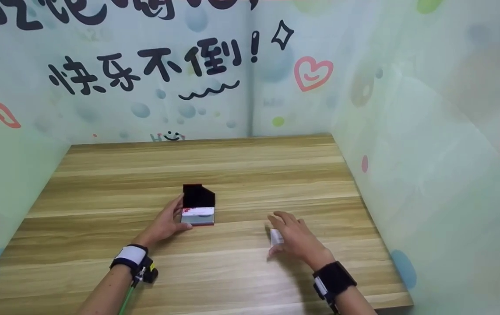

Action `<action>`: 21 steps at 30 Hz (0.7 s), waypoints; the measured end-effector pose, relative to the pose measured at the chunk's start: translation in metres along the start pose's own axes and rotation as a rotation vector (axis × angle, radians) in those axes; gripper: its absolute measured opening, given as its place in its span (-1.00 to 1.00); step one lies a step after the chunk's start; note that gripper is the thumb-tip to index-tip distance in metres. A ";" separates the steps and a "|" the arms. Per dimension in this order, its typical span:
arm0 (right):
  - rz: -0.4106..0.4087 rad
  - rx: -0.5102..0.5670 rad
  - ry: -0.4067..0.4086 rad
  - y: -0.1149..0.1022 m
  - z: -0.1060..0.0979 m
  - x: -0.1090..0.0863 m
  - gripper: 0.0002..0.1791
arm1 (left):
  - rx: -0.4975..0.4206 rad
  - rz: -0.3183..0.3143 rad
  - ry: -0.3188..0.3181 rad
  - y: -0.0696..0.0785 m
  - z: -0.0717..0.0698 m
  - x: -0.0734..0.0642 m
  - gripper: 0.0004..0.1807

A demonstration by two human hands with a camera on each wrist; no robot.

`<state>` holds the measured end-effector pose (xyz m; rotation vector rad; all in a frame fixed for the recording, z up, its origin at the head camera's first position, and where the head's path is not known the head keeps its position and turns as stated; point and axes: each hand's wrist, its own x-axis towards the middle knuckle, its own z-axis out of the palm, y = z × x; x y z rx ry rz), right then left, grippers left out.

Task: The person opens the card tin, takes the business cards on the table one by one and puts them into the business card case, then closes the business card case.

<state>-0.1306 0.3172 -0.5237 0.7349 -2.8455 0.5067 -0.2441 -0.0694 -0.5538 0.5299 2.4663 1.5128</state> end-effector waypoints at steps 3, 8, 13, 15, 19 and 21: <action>0.008 -0.021 0.005 0.005 -0.003 -0.006 0.07 | -0.007 -0.013 -0.002 -0.001 -0.001 -0.001 0.10; 0.050 -0.009 -0.023 0.013 -0.006 -0.018 0.06 | 0.002 -0.019 -0.007 -0.001 -0.001 -0.002 0.10; 0.106 -0.027 -0.061 0.019 -0.009 -0.029 0.06 | -0.003 -0.016 -0.006 0.000 -0.001 -0.001 0.11; 0.114 -0.052 -0.069 0.021 -0.010 -0.032 0.05 | 0.001 -0.017 -0.003 0.001 0.000 -0.001 0.12; 0.122 -0.100 -0.072 0.024 -0.010 -0.038 0.02 | 0.014 -0.019 0.002 0.001 0.001 0.001 0.13; 0.126 -0.105 -0.066 0.026 -0.009 -0.039 -0.01 | 0.021 -0.015 0.006 0.000 0.002 0.002 0.13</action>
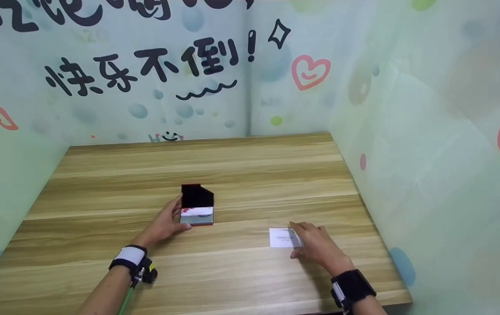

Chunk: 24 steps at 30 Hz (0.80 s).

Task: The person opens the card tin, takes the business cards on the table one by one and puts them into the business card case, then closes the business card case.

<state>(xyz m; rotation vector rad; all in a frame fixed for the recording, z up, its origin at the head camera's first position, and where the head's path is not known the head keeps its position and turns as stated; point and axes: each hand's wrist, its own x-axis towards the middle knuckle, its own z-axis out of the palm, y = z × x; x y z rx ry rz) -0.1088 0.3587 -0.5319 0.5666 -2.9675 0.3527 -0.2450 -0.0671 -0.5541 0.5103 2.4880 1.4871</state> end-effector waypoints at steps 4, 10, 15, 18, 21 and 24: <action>-0.021 -0.001 0.029 0.001 0.003 0.000 -0.09 | 0.006 0.008 0.007 -0.001 0.000 0.000 0.12; -0.053 -0.006 0.063 0.003 0.004 0.002 -0.21 | -0.006 -0.003 0.003 0.000 -0.001 -0.001 0.11; -0.015 0.022 0.032 0.002 0.004 0.004 -0.26 | -0.015 -0.003 0.003 0.002 -0.001 -0.001 0.12; 0.020 0.073 0.013 0.000 0.004 0.005 -0.30 | -0.008 -0.004 0.003 0.001 -0.001 -0.002 0.11; 0.027 0.104 0.012 -0.002 0.005 0.006 -0.33 | -0.001 -0.009 0.000 0.000 -0.001 -0.001 0.11; 0.022 0.111 0.018 -0.003 0.005 0.007 -0.34 | 0.000 0.005 -0.004 -0.002 -0.001 -0.001 0.11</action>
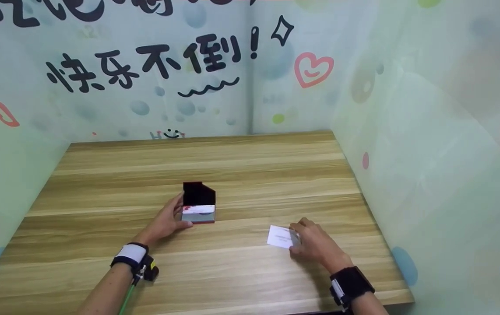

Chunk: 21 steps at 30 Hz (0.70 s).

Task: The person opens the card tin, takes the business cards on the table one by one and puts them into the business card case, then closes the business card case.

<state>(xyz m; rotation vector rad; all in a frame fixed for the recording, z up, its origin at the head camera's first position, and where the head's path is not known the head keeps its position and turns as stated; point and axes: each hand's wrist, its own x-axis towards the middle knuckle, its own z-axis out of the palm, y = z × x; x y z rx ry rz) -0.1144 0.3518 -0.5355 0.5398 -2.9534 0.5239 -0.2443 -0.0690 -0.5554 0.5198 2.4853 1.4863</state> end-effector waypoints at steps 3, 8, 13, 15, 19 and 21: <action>-0.017 -0.008 0.019 -0.001 0.000 0.001 -0.34 | -0.013 0.023 -0.004 -0.002 0.000 0.000 0.12; -0.056 -0.039 0.058 -0.004 0.002 0.005 -0.39 | -0.022 0.041 -0.003 -0.003 0.000 0.000 0.12; -0.096 -0.103 0.098 -0.005 0.002 0.012 -0.41 | -0.008 0.023 0.006 0.000 0.000 0.000 0.11; -0.107 -0.122 0.105 -0.006 0.002 0.015 -0.41 | -0.012 0.016 0.007 0.001 -0.001 -0.001 0.10; -0.138 -0.127 0.119 -0.008 0.001 0.022 -0.42 | -0.007 0.035 0.006 0.001 -0.001 -0.001 0.11; -0.160 -0.117 0.127 -0.009 0.001 0.025 -0.43 | -0.007 0.044 0.007 0.001 -0.001 -0.001 0.11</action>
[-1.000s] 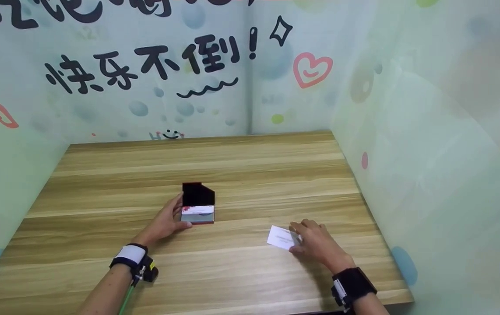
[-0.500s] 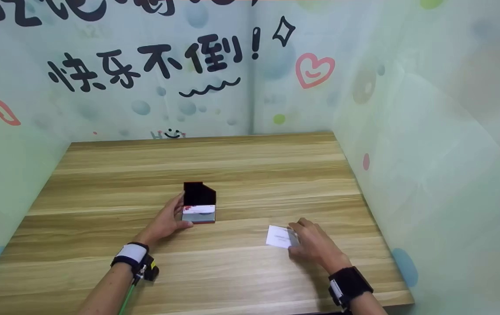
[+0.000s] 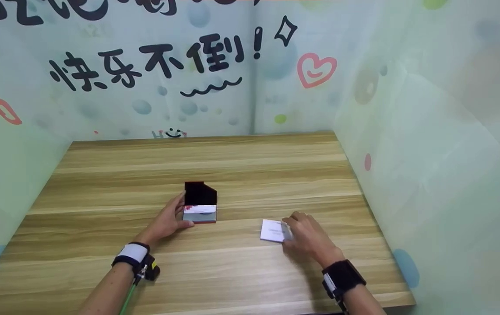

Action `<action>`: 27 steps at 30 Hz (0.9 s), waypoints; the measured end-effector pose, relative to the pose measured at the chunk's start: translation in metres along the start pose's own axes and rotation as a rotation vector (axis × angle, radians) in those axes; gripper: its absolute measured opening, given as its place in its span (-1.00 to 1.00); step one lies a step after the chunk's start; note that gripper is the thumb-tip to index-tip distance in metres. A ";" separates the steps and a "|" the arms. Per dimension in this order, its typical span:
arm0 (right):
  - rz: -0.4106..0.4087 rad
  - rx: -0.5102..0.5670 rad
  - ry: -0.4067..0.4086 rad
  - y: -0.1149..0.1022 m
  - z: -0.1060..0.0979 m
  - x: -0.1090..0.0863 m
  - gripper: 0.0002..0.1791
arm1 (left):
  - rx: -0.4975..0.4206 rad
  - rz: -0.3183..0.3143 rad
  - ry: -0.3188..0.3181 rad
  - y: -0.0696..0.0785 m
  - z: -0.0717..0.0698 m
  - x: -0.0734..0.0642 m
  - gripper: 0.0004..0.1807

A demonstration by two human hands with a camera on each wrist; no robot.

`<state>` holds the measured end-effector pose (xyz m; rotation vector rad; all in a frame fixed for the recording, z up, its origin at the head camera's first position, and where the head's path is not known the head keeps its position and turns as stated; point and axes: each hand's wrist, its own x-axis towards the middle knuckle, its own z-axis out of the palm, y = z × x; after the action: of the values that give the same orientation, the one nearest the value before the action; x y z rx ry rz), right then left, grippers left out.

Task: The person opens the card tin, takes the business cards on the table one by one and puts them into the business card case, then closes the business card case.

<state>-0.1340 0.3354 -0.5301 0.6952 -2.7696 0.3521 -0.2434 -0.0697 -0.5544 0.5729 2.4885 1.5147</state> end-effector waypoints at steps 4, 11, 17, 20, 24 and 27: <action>-0.035 0.013 0.014 -0.001 0.000 0.006 -0.44 | -0.003 -0.004 0.000 -0.001 0.001 0.000 0.11; -0.089 0.019 0.074 -0.004 0.003 0.017 -0.48 | -0.020 -0.027 -0.007 -0.002 0.001 0.002 0.13; -0.128 0.008 0.148 -0.007 0.009 0.029 -0.52 | -0.014 -0.048 -0.001 -0.003 0.000 0.003 0.12; -0.135 -0.008 0.165 -0.008 0.011 0.035 -0.52 | 0.000 -0.042 0.001 -0.002 0.001 0.003 0.12; -0.127 0.009 0.158 -0.011 0.012 0.042 -0.50 | 0.010 -0.044 0.001 -0.002 0.001 0.002 0.13; -0.123 0.025 0.148 -0.014 0.012 0.049 -0.50 | 0.011 -0.052 0.001 -0.001 0.001 0.001 0.14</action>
<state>-0.1709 0.2995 -0.5242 0.8073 -2.5736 0.3968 -0.2446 -0.0692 -0.5558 0.5046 2.4936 1.4841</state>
